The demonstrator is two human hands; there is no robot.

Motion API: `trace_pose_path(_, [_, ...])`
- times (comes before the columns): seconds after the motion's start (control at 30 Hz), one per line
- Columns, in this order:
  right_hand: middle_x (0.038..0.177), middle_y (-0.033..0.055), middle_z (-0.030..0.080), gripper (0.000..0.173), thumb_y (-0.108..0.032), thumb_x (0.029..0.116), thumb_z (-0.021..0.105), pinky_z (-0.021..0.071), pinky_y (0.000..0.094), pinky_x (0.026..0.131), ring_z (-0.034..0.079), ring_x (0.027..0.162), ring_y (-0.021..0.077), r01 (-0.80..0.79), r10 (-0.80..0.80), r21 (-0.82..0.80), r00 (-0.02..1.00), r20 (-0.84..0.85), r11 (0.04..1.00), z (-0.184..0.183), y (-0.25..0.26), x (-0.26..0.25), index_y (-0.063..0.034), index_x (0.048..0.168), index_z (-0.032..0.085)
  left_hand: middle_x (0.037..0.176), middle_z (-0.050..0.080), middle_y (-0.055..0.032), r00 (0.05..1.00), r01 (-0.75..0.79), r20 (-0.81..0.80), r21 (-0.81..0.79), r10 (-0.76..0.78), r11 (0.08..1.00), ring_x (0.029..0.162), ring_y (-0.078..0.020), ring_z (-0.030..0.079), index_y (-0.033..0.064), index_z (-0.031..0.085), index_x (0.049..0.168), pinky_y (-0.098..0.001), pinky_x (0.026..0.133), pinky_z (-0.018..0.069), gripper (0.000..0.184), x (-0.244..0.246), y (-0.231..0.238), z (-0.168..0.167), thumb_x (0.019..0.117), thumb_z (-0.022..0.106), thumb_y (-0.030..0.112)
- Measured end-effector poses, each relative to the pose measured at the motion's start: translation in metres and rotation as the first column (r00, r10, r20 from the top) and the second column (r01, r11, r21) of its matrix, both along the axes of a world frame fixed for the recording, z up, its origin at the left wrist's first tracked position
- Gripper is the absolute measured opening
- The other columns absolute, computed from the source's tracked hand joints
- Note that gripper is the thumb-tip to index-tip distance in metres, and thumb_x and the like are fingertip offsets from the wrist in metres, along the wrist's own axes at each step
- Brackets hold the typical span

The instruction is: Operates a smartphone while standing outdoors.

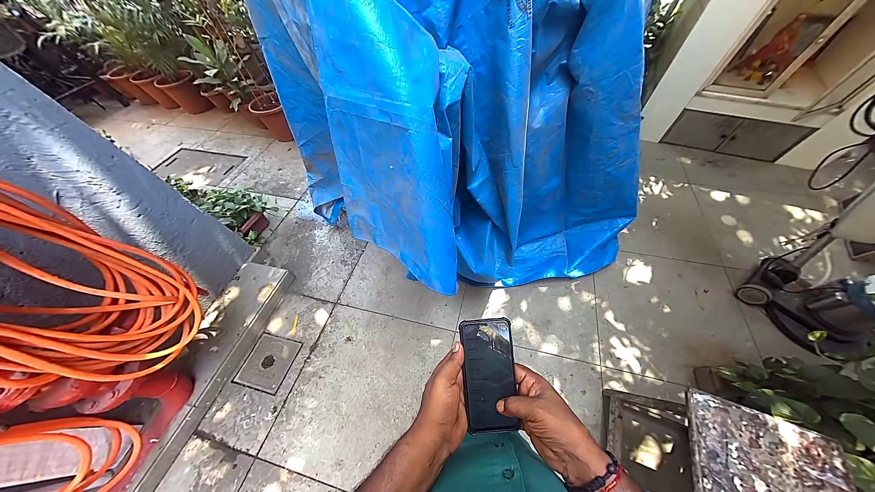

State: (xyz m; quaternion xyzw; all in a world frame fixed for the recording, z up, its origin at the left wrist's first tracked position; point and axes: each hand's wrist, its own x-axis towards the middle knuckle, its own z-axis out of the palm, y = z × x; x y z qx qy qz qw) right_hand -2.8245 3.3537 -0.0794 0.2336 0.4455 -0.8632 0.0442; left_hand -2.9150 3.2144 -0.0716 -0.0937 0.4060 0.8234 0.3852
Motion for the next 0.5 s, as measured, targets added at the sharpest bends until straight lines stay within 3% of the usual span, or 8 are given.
trace_pose_path(0.23, [0.111, 0.0228, 0.071, 0.028, -0.005, 0.0962, 0.062, 0.0608, 0.0445, 0.087, 0.072, 0.099, 0.0295, 0.039, -0.037, -0.029, 0.997, 0.068, 0.999, -0.0005, -0.0004, -0.0003, 0.0045, 0.122, 0.06, 0.125, 0.065, -0.0267, 1.0, -0.005, 0.005, 0.006, 0.005, 1.0, 0.115, -0.0347, 0.066, -0.0035, 0.046, 0.141, -0.0491, 0.101, 0.0541, 0.052, -0.0001, 0.0008, -0.0036, 0.1127, 0.024, 0.035])
trace_pose_path(0.5, [0.111, 0.023, 0.071, 0.028, -0.01, 0.0986, 0.063, 0.0602, 0.0447, 0.09, 0.072, 0.1, 0.0294, 0.048, -0.046, -0.044, 0.998, 0.048, 0.998, -0.0037, -0.0001, 0.0016, 0.0048, 0.122, 0.061, 0.124, 0.065, -0.0266, 1.0, -0.006, 0.003, -0.005, 0.006, 1.0, 0.114, -0.0349, 0.067, -0.0031, 0.045, 0.142, -0.0496, 0.1, 0.0548, 0.052, 0.0011, 0.0014, -0.006, 0.1127, 0.025, 0.034])
